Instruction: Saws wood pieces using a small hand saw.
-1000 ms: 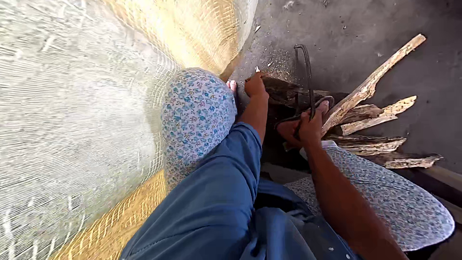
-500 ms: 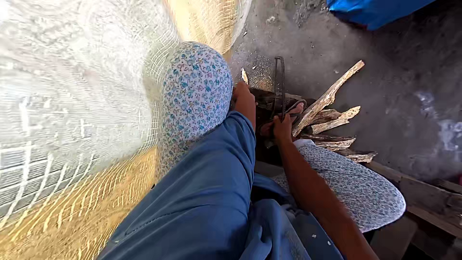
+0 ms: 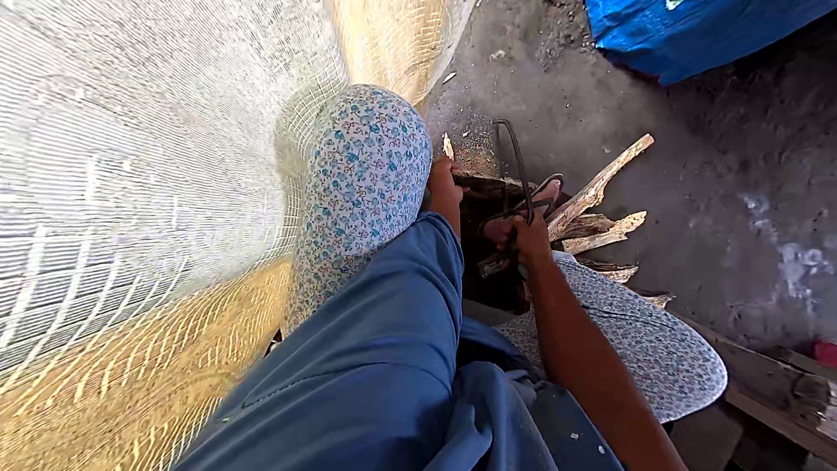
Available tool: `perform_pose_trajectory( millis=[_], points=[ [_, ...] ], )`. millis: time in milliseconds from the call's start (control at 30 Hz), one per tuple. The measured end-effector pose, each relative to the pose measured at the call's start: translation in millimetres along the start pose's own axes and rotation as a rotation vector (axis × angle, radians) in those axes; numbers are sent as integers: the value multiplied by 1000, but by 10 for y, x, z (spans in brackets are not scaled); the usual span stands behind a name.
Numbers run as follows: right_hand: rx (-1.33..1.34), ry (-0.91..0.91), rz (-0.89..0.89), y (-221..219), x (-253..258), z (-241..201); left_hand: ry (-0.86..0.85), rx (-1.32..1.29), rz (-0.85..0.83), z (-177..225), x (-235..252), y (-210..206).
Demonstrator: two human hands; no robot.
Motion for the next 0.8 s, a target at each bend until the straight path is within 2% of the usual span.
perform_pose_trajectory(
  millis=[100, 167, 300, 400, 500, 600, 800],
  points=[
    [-218, -17, -46, -36, 38, -132, 77, 30, 125, 93, -433, 71],
    [-279, -20, -44, -53, 20, -230, 76, 33, 179, 138, -515, 65],
    [-149, 18, 5, -10, 0, -245, 39, -58, 154, 38, -70, -28],
    [31, 29, 35, -30, -10, -160, 2, -3, 139, 24, 106, -72],
    [149, 43, 62, 18, -77, -87, -57, 6, 53, 84, 133, -212],
    [242, 23, 63, 125, -172, -97, -171, -43, -128, 172, 111, -445],
    [354, 3, 75, 266, -293, 29, -233, 42, -437, 235, -52, -801]
  ],
)
Point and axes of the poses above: each hand's wrist, its own x-axis towards the middle knuckle, its own y-axis out of the back of the hand, z = x × y, the point moved 9 cm from there along x, towards the middle knuckle, and after that the axes turned 1 degree about -x, right-handed, at the moved point
